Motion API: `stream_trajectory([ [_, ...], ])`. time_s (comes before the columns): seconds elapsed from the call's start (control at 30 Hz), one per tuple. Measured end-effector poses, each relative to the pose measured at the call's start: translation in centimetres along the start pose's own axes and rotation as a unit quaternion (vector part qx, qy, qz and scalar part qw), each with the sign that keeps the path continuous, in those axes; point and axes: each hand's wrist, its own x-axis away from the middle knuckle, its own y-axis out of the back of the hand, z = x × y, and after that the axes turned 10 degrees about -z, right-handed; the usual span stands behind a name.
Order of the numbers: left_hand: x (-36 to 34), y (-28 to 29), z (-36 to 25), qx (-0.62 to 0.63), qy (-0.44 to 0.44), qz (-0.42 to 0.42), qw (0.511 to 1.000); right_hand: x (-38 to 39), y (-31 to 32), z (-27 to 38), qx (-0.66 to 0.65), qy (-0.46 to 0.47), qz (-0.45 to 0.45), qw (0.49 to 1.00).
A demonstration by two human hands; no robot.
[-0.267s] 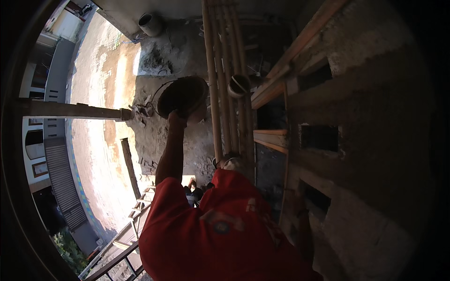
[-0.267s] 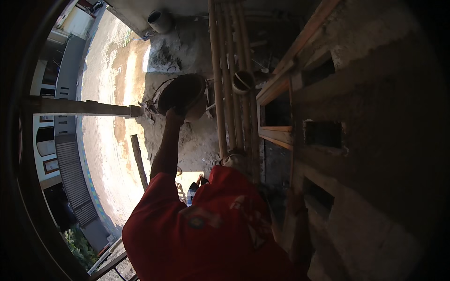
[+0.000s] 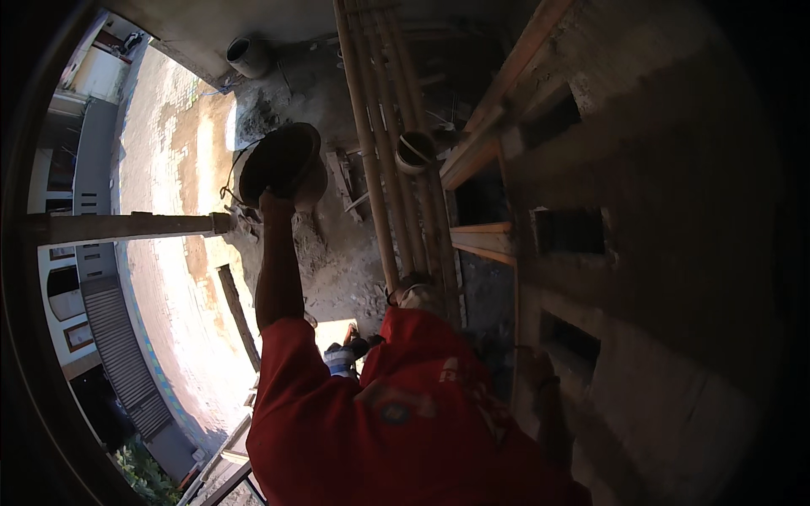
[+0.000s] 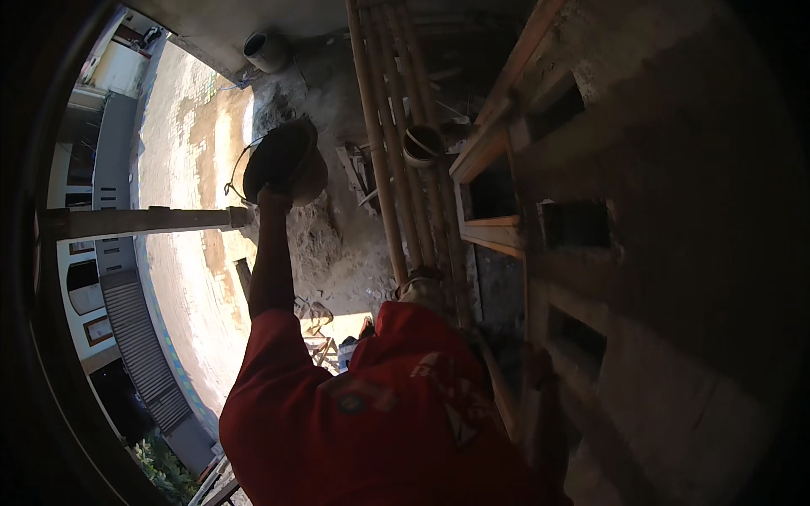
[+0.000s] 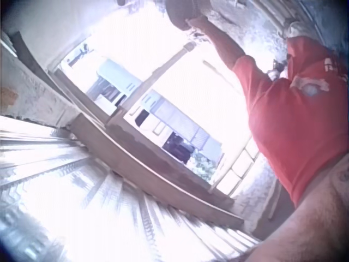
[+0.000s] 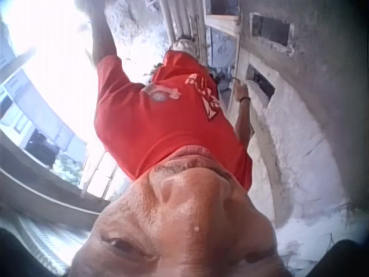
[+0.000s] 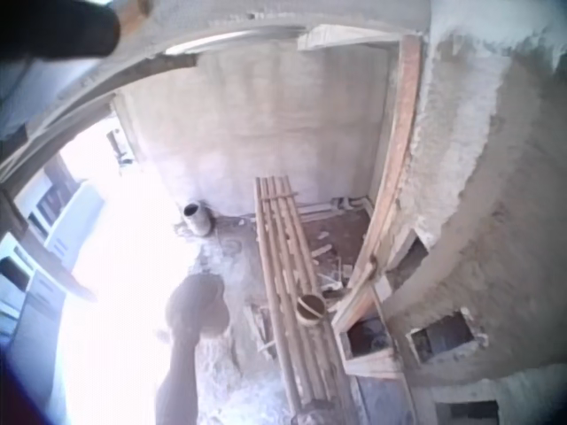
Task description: The person applies plaster to a wall using a trowel while holding a bucket of wet plaster.
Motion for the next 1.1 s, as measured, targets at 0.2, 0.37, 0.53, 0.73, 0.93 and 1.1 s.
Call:
stream_trajectory([
  [0.2,-17.3,9.8,4.9,-0.182,-0.192,-0.263,0.928,-1.2,2.2,4.2,0.281,0.158,-0.019,0.946],
  [0.37,-9.8,-2.0,-2.0,0.044,-0.316,0.012,0.948,5.0,-1.9,6.6,0.1,-0.031,-0.032,0.994],
  [0.53,11.2,-11.0,-6.6,0.035,-0.055,0.441,0.895,9.5,-9.8,8.0,-0.123,-0.281,-0.004,0.952],
  [0.73,22.6,-15.0,-11.1,-0.054,0.07,0.566,0.82,18.6,-20.9,18.6,-0.493,-0.552,-0.05,0.671],
  [0.93,28.3,-18.8,-20.0,-0.144,-0.077,0.63,0.759,25.3,-28.3,30.9,-0.59,-0.693,-0.002,0.414],
  [1.1,32.4,-22.5,-26.7,-0.115,-0.146,0.644,0.742,26.6,-27.7,36.2,-0.647,-0.704,-0.055,0.287],
])
